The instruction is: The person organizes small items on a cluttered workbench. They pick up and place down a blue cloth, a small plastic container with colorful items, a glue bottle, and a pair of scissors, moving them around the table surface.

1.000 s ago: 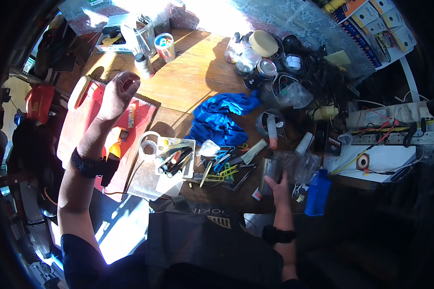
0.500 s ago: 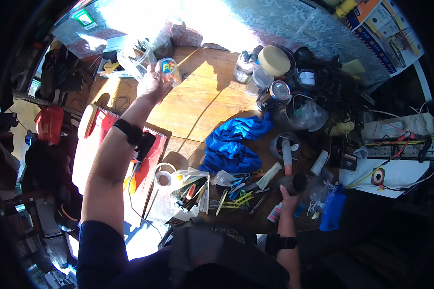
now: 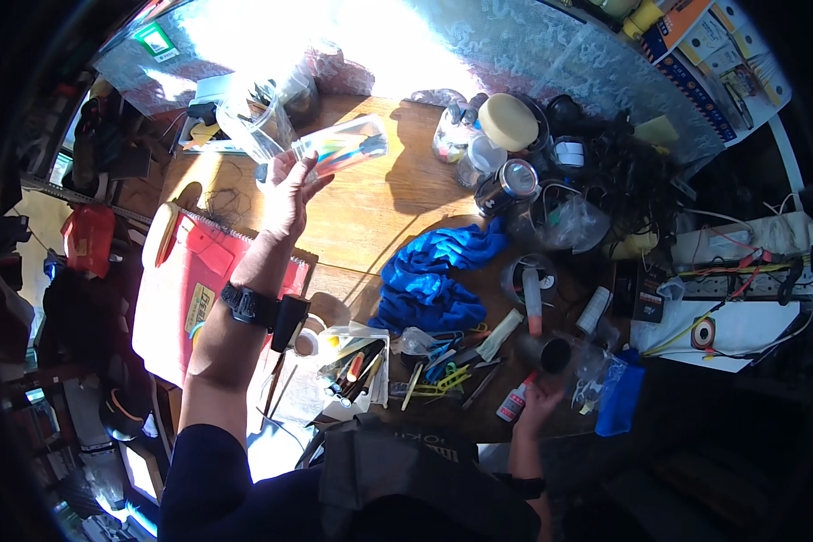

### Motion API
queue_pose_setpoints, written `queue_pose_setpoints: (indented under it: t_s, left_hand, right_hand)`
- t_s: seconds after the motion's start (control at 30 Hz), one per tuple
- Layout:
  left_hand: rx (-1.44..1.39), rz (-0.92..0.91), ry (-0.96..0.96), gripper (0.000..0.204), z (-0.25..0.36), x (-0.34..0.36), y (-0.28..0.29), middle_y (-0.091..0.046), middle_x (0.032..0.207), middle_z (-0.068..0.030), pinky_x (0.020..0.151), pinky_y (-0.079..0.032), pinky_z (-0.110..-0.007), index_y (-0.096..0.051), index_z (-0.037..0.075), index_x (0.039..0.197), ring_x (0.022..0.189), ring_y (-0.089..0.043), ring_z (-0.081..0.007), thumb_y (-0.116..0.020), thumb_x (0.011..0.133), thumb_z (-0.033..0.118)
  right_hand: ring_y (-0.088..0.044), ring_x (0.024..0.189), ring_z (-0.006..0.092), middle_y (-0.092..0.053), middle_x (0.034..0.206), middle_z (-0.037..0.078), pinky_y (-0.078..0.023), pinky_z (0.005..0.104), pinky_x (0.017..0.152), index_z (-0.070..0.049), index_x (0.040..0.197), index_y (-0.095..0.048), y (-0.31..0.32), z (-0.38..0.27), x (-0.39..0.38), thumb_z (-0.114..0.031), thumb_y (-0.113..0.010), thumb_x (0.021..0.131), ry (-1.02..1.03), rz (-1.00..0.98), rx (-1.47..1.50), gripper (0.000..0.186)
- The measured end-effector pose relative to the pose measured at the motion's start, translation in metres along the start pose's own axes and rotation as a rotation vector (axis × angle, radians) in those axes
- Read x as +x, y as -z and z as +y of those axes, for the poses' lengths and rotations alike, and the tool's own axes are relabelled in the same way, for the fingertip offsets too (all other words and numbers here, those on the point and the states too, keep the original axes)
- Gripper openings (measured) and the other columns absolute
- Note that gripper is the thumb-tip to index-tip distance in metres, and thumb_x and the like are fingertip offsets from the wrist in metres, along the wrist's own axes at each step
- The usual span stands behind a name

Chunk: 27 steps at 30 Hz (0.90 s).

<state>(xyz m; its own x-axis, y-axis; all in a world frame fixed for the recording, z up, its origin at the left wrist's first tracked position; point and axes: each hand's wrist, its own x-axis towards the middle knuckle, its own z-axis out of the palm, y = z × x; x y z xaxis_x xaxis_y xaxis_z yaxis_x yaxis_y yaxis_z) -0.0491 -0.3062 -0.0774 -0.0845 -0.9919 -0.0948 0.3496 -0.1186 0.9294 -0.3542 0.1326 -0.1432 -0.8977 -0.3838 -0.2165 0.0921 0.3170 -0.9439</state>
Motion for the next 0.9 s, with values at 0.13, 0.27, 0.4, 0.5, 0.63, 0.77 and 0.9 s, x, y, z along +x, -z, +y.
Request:
queue_pose_setpoints:
  t_s: [0.13, 0.27, 0.4, 0.5, 0.63, 0.77, 0.9]
  left_hand:
    - [-0.121, -0.162, -0.077, 0.045, 0.034, -0.064, -0.017, -0.05, 0.124, -0.0111, 0.091, -0.048, -0.044, -0.04, 0.004, 0.123, 0.109, -0.056, -0.0251, -0.06, 0.086, 0.021]
    - [-0.1, -0.229, -0.08, 0.055, 0.072, -0.111, -0.036, -0.049, 0.125, -0.0101, 0.095, -0.046, -0.041, -0.037, 0.006, 0.129, 0.115, -0.052, -0.0247, -0.063, 0.083, 0.021]
    - [-0.265, -0.307, -0.087, 0.056, 0.087, -0.165, -0.051, -0.047, 0.119, -0.0072, 0.096, -0.041, -0.034, -0.043, 0.006, 0.119, 0.112, -0.049, -0.0209, -0.071, 0.072, -0.005]
    - [-0.254, -0.387, 0.008, 0.059, 0.081, -0.213, -0.062, -0.043, 0.121, -0.0064, 0.094, -0.044, -0.034, -0.039, 0.009, 0.121, 0.112, -0.049, -0.0206, -0.071, 0.073, -0.005]
    - [-0.183, -0.454, 0.182, 0.062, 0.05, -0.28, -0.083, -0.042, 0.12, -0.0086, 0.087, -0.05, -0.032, -0.031, 0.009, 0.118, 0.111, -0.05, -0.021, -0.074, 0.074, 0.003]
    - [0.141, -0.637, 0.434, 0.066, 0.018, -0.322, -0.102, -0.044, 0.12, -0.0165, 0.084, -0.052, -0.032, -0.029, 0.007, 0.117, 0.108, -0.054, -0.0231, -0.078, 0.074, 0.018]
    - [0.546, -0.896, 0.125, 0.057, -0.004, -0.331, -0.097, -0.048, 0.111, -0.0127, 0.082, -0.052, -0.031, -0.036, 0.008, 0.116, 0.101, -0.059, -0.0233, -0.076, 0.075, 0.015]
  right_hand:
    - [-0.057, 0.09, 0.0173, -0.051, 0.107, 0.012, -0.047, 0.026, 0.077, 0.0, 0.127, -0.036, -0.001, -0.021, -0.015, 0.004, -0.054, 0.081, -0.137, -0.135, 0.038, 0.05]
    - [-0.058, 0.079, 0.014, -0.054, 0.098, 0.008, -0.048, 0.0241, 0.07, -0.001, 0.121, -0.044, -0.02, -0.053, -0.032, 0.002, -0.053, 0.083, -0.098, -0.275, 0.106, 0.038]
    - [-0.06, 0.08, 0.0149, -0.056, 0.1, 0.008, -0.049, 0.0256, 0.072, -0.002, 0.121, -0.045, -0.036, -0.093, -0.052, -0.001, -0.053, 0.085, -0.035, -0.492, 0.199, 0.037]
    - [-0.059, 0.089, 0.0176, -0.055, 0.109, 0.012, -0.048, 0.0297, 0.079, -0.002, 0.13, -0.039, -0.038, -0.117, -0.066, -0.014, -0.059, 0.085, -0.054, -0.704, 0.326, 0.051]
    - [-0.047, 0.119, 0.0272, -0.044, 0.13, 0.018, -0.044, 0.0362, 0.092, -0.005, 0.139, -0.027, -0.031, -0.127, -0.082, -0.033, -0.064, 0.084, -0.142, -0.988, 0.633, 0.072]
    - [-0.041, 0.125, 0.0272, -0.041, 0.135, 0.014, -0.04, 0.0426, 0.098, -0.007, 0.138, -0.029, -0.023, -0.107, -0.101, -0.042, -0.062, 0.084, -0.469, -0.906, 0.918, 0.072]
    - [-0.045, 0.12, 0.0261, -0.046, 0.129, 0.011, -0.039, 0.0449, 0.099, -0.009, 0.134, -0.035, 0.0, -0.079, -0.103, -0.042, -0.055, 0.086, -0.691, -0.621, 0.993, 0.061]
